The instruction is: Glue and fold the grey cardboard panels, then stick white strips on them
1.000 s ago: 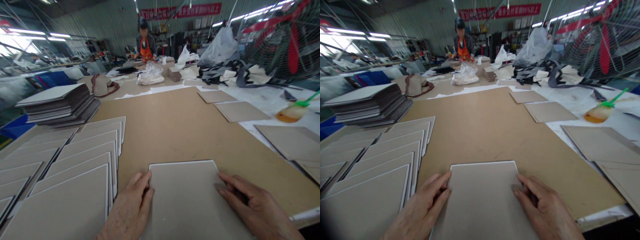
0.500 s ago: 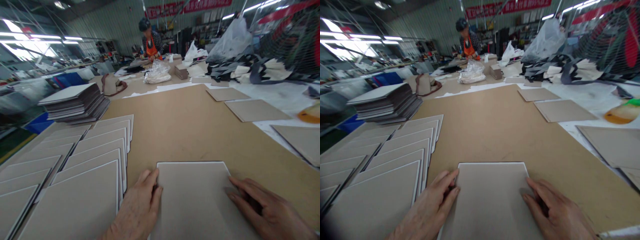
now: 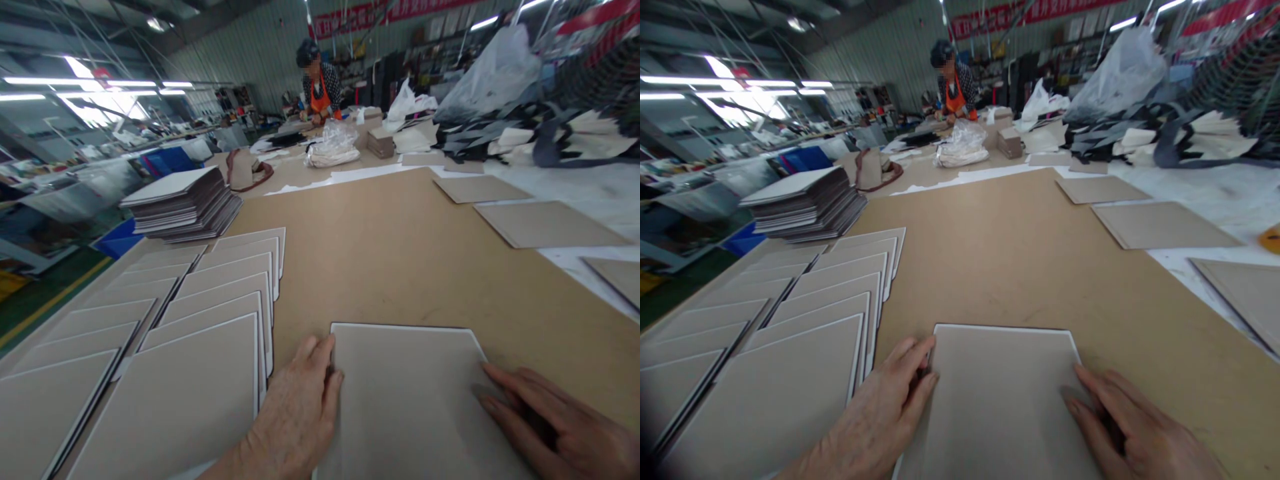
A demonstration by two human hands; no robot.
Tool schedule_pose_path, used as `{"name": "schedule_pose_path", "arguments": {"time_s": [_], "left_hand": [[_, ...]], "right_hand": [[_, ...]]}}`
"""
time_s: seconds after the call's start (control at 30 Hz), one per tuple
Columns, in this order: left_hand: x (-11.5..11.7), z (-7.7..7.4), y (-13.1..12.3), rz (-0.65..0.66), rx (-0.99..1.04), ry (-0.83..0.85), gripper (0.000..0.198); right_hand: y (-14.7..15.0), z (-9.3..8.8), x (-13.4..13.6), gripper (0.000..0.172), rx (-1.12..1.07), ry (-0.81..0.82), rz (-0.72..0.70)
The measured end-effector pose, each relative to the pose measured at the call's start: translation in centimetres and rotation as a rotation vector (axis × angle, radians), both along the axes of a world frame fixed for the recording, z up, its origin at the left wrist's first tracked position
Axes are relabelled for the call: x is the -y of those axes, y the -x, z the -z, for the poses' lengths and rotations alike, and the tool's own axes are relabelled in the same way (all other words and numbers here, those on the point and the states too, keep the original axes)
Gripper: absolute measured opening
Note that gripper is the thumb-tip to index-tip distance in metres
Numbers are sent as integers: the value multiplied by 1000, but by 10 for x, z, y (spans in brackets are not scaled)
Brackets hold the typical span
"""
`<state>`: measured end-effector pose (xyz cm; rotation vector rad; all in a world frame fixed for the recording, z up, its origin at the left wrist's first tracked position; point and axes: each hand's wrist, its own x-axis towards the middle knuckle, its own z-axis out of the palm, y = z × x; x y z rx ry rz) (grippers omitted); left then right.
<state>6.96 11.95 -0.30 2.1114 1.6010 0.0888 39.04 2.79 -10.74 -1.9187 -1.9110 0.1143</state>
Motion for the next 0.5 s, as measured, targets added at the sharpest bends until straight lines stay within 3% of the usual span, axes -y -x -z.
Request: {"name": "schedule_pose_path", "arguments": {"time_s": [0.27, 0.5], "left_hand": [[-1, 2, 2, -24, 86, -17, 30], [-2, 1, 3, -20, 93, -8, 26]], "right_hand": [[9, 0, 4, 49, -28, -10, 88], [4, 2, 1, 46, 9, -64, 47]]}}
